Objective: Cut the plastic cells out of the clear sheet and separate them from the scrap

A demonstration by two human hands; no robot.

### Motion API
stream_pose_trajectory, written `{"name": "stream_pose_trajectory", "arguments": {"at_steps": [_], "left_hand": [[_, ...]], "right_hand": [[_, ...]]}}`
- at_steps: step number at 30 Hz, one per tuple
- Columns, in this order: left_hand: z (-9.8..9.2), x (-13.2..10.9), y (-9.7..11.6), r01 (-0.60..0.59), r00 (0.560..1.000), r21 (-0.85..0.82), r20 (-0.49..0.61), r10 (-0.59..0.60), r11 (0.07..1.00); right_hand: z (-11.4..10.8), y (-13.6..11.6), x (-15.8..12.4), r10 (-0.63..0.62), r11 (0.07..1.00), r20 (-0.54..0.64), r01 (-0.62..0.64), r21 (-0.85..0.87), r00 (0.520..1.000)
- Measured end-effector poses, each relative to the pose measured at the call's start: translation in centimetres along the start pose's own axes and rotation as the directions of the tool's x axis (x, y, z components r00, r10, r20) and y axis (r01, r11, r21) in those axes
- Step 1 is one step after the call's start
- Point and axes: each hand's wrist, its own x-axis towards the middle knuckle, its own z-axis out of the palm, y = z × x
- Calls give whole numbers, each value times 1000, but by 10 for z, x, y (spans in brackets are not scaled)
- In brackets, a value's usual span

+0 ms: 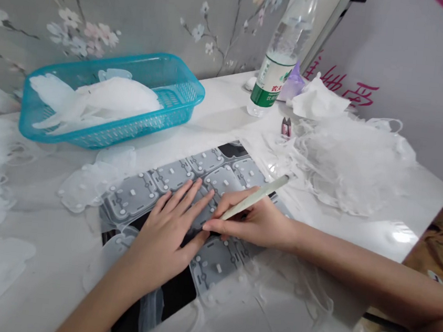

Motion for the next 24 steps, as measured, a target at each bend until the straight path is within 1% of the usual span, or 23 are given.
{"name": "stream_pose_trajectory", "arguments": {"at_steps": [3, 10, 12, 17, 19, 24], "left_hand": [[0, -1, 1, 1, 1000, 5, 5, -1, 1000], [-1, 0, 2, 5, 1000, -11, 16, -5, 1000], [-1, 1, 2, 10, 1000, -15, 16, -10, 1000], [-3, 1, 3, 24, 999, -22, 34, -23, 999], [-3, 0, 3, 23, 999, -22, 38, -22, 999], [-3, -1, 4, 5, 1000, -2, 27, -5, 1000]], "right_hand": [[0, 1, -1, 43, 999, -26, -43, 19, 999], [-4, 1, 0, 74, 996, -28, -75, -54, 997], [-6, 0, 0, 67, 995, -36, -69, -75, 997], [-13, -2, 1, 21, 980, -46, -29, -195, 999], [-16, -1, 2, 52, 985, -37, -57, -165, 998], [-17, 4, 5, 181, 983, -39, -179, 39, 983]]}}
